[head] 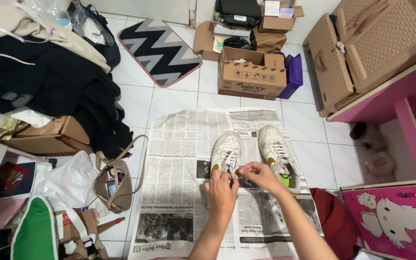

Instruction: The person unlaces a white sneaker by pulling the laces out of the eyelets, then re-laces the same shoe by threading the laces back through the eyelets and tying them.

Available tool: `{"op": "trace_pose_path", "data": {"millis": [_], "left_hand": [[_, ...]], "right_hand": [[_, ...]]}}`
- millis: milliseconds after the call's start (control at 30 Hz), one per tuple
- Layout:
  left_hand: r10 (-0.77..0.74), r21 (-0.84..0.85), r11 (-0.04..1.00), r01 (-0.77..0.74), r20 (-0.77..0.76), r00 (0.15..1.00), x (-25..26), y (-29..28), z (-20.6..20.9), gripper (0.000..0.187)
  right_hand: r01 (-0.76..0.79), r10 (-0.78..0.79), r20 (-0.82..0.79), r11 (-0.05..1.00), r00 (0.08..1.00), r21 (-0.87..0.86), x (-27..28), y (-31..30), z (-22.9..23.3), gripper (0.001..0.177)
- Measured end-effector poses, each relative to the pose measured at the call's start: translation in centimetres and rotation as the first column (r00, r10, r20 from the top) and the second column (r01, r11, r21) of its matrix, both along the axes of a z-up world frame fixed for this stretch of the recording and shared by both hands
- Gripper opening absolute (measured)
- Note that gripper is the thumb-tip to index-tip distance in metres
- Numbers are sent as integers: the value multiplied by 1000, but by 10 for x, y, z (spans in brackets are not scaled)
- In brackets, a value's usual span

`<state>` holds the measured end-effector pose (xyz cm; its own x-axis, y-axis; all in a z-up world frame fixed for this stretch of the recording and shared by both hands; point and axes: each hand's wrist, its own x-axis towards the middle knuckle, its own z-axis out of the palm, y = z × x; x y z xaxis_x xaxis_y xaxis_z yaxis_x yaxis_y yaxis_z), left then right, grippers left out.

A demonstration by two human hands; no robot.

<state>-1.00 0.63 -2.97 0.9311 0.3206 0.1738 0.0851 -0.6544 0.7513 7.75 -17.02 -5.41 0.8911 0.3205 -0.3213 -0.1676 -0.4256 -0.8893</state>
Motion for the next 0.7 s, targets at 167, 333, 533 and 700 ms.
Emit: {"op": "trace_pose_path", "data": {"millis": [167, 333, 533, 700], "left_hand": [[11, 31, 999, -12, 27, 1000, -2, -1, 3, 23], [-19, -29, 999, 18, -15, 1000, -4, 1, 12, 22], [32, -64, 998, -29, 45, 998, -6, -1, 11, 21], [33, -80, 996, -27, 72, 997, -5, -1, 10, 20]], "right_hand": [[257, -214, -181, 930, 960, 263, -12, 17, -53, 19], [233, -238, 27, 965, 971, 124, 0, 28, -82, 17], [329, -320, 160, 944, 934, -32, 32, 4, -45, 25], [380, -384, 70, 923, 921, 65, 53, -12, 28, 24]]}}
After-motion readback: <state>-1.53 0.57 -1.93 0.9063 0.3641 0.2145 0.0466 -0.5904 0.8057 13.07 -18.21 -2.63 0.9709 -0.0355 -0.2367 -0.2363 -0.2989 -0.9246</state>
